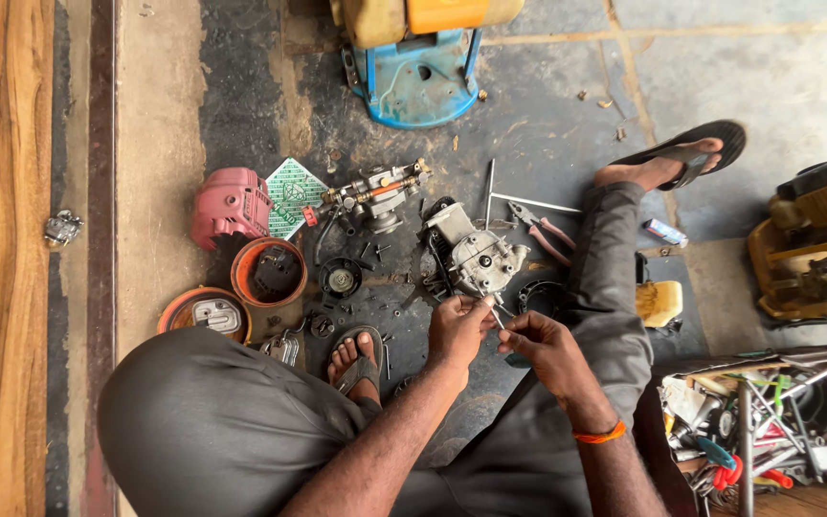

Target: The person sits on the floor repairing a small petrol engine. They use a screwdriver to work on the crankcase, remove a side cover, handle the crankshaft and sprocket, reposition the housing, and continue unscrewing and fitting parts while surrounded by scattered engine components and tools.

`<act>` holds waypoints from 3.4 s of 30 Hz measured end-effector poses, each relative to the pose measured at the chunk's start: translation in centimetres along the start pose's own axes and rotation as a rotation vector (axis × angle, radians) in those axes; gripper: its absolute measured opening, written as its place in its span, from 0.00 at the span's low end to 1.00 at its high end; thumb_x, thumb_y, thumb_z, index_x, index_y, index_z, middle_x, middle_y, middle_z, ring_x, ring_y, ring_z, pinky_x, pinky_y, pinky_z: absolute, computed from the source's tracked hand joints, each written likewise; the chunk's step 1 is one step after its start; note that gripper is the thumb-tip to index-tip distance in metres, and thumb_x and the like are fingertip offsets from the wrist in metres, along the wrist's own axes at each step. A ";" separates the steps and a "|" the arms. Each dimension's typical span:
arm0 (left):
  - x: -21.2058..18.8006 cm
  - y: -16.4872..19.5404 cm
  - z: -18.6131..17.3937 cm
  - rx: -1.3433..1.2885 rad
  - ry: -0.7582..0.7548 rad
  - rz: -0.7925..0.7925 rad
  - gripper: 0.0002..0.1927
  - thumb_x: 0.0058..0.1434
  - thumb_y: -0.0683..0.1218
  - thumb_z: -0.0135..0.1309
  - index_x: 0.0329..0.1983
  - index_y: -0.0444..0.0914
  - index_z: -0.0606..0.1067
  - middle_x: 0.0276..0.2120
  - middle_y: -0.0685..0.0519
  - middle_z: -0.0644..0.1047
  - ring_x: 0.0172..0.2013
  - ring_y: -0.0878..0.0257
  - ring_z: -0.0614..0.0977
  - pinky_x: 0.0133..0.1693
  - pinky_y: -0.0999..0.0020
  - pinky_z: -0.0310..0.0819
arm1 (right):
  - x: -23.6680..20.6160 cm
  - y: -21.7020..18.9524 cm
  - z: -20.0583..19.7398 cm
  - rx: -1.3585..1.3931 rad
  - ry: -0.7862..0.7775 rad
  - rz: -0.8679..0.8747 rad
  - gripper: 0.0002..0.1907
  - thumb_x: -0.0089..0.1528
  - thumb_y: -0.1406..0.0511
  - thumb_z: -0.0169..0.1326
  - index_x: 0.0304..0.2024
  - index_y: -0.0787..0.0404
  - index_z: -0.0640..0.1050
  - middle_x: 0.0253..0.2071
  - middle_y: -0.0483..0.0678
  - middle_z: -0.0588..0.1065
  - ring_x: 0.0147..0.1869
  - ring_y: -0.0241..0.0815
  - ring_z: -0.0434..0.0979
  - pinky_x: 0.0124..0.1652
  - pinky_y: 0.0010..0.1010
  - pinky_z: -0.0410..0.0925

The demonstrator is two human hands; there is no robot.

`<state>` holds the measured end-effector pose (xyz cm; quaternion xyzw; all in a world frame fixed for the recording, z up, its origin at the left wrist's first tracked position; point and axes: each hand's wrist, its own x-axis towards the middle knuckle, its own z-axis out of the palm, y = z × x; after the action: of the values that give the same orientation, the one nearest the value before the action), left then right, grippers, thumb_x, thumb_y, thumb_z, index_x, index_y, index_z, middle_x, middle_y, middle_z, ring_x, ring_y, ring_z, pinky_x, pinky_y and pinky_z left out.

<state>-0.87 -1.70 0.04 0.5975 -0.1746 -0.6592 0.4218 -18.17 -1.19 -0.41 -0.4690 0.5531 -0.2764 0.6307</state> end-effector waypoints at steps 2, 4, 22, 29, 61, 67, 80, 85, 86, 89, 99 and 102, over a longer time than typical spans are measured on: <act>0.9 -0.3 0.3 -0.007 -0.012 0.009 0.12 0.65 0.49 0.58 0.38 0.34 0.77 0.32 0.52 0.81 0.33 0.65 0.82 0.38 0.69 0.77 | 0.2 0.0 -0.5 -0.056 0.020 0.003 0.11 0.66 0.64 0.58 0.41 0.68 0.81 0.35 0.48 0.80 0.39 0.34 0.75 0.42 0.27 0.68; 1.9 -0.8 1.0 -0.052 -0.020 0.010 0.12 0.66 0.48 0.58 0.39 0.33 0.77 0.33 0.51 0.81 0.33 0.65 0.82 0.37 0.69 0.77 | 0.3 -0.4 -0.9 -0.133 0.030 0.049 0.16 0.69 0.60 0.54 0.45 0.68 0.82 0.36 0.47 0.81 0.38 0.33 0.71 0.40 0.27 0.65; 4.0 -0.1 6.6 -0.329 -0.063 -0.037 0.05 0.66 0.40 0.54 0.38 0.33 0.77 0.28 0.50 0.80 0.25 0.65 0.82 0.26 0.70 0.78 | -18.5 -21.9 -9.7 -0.265 0.311 -0.225 0.23 0.76 0.52 0.46 0.51 0.67 0.76 0.50 0.53 0.75 0.55 0.42 0.75 0.58 0.34 0.66; 4.1 -0.7 5.1 -0.309 -0.125 -0.117 0.04 0.65 0.42 0.55 0.40 0.37 0.76 0.29 0.53 0.80 0.27 0.63 0.82 0.31 0.65 0.78 | -11.5 -28.8 -11.0 -0.487 0.053 -0.444 0.25 0.71 0.55 0.49 0.60 0.69 0.71 0.55 0.56 0.75 0.60 0.46 0.76 0.61 0.38 0.68; -3.0 -2.6 0.9 -0.340 -0.224 -0.078 0.09 0.69 0.43 0.51 0.48 0.34 0.75 0.37 0.49 0.80 0.36 0.58 0.83 0.41 0.64 0.81 | -1.4 -8.1 -3.2 -0.873 -0.387 0.270 0.23 0.62 0.51 0.55 0.54 0.58 0.80 0.48 0.47 0.84 0.52 0.41 0.84 0.52 0.35 0.75; -5.8 0.5 0.4 -0.213 -0.194 0.088 0.10 0.69 0.44 0.53 0.49 0.34 0.75 0.41 0.47 0.83 0.38 0.65 0.83 0.39 0.69 0.78 | -1.8 -7.7 -3.1 -0.478 -0.531 0.274 0.23 0.61 0.57 0.59 0.51 0.66 0.83 0.46 0.52 0.86 0.52 0.41 0.83 0.55 0.33 0.72; -1.3 6.4 -3.4 1.486 -0.207 0.906 0.22 0.62 0.45 0.61 0.57 0.34 0.74 0.50 0.41 0.75 0.41 0.55 0.80 0.38 0.64 0.82 | -1.4 -10.7 -4.6 -0.490 0.087 0.209 0.18 0.67 0.58 0.50 0.53 0.58 0.82 0.39 0.45 0.82 0.44 0.38 0.78 0.47 0.34 0.70; -0.5 5.0 -3.8 1.512 -0.174 0.974 0.16 0.64 0.36 0.56 0.55 0.36 0.75 0.44 0.45 0.77 0.39 0.59 0.81 0.38 0.68 0.82 | -1.3 -4.9 -4.3 -0.382 0.066 0.120 0.16 0.66 0.62 0.51 0.45 0.65 0.84 0.35 0.48 0.80 0.42 0.38 0.77 0.46 0.30 0.69; -0.5 4.9 -3.9 1.486 -0.176 0.996 0.13 0.65 0.39 0.57 0.53 0.37 0.75 0.42 0.46 0.77 0.38 0.58 0.81 0.38 0.66 0.81 | -1.4 -4.2 -4.7 -0.371 0.083 0.110 0.16 0.65 0.62 0.50 0.45 0.64 0.84 0.36 0.47 0.80 0.42 0.37 0.77 0.45 0.29 0.70; -0.9 4.5 -3.8 1.305 -0.171 0.948 0.09 0.64 0.44 0.60 0.46 0.38 0.76 0.40 0.49 0.79 0.36 0.58 0.82 0.35 0.64 0.80 | -1.4 -3.1 -5.3 -0.341 0.143 0.168 0.16 0.65 0.63 0.50 0.43 0.65 0.85 0.35 0.48 0.79 0.42 0.38 0.76 0.45 0.29 0.69; -0.4 -0.5 -1.1 -0.069 -0.289 -0.055 0.16 0.66 0.52 0.46 0.35 0.36 0.76 0.29 0.53 0.80 0.29 0.63 0.83 0.34 0.68 0.82 | -0.5 -4.2 -3.7 -0.100 0.112 0.388 0.14 0.65 0.65 0.49 0.40 0.64 0.85 0.29 0.46 0.73 0.35 0.38 0.71 0.38 0.31 0.66; -0.9 -2.1 0.8 0.015 -0.229 -0.083 0.18 0.67 0.55 0.50 0.36 0.36 0.77 0.28 0.56 0.78 0.28 0.67 0.81 0.32 0.72 0.78 | -0.4 -3.8 -4.0 -0.114 0.104 0.305 0.15 0.65 0.66 0.48 0.40 0.66 0.85 0.30 0.45 0.75 0.36 0.35 0.71 0.39 0.27 0.67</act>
<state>-2.40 -0.04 -0.75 0.5282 -0.2017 -0.7388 0.3667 -21.45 -3.49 3.39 -0.3996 0.6645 -0.1697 0.6083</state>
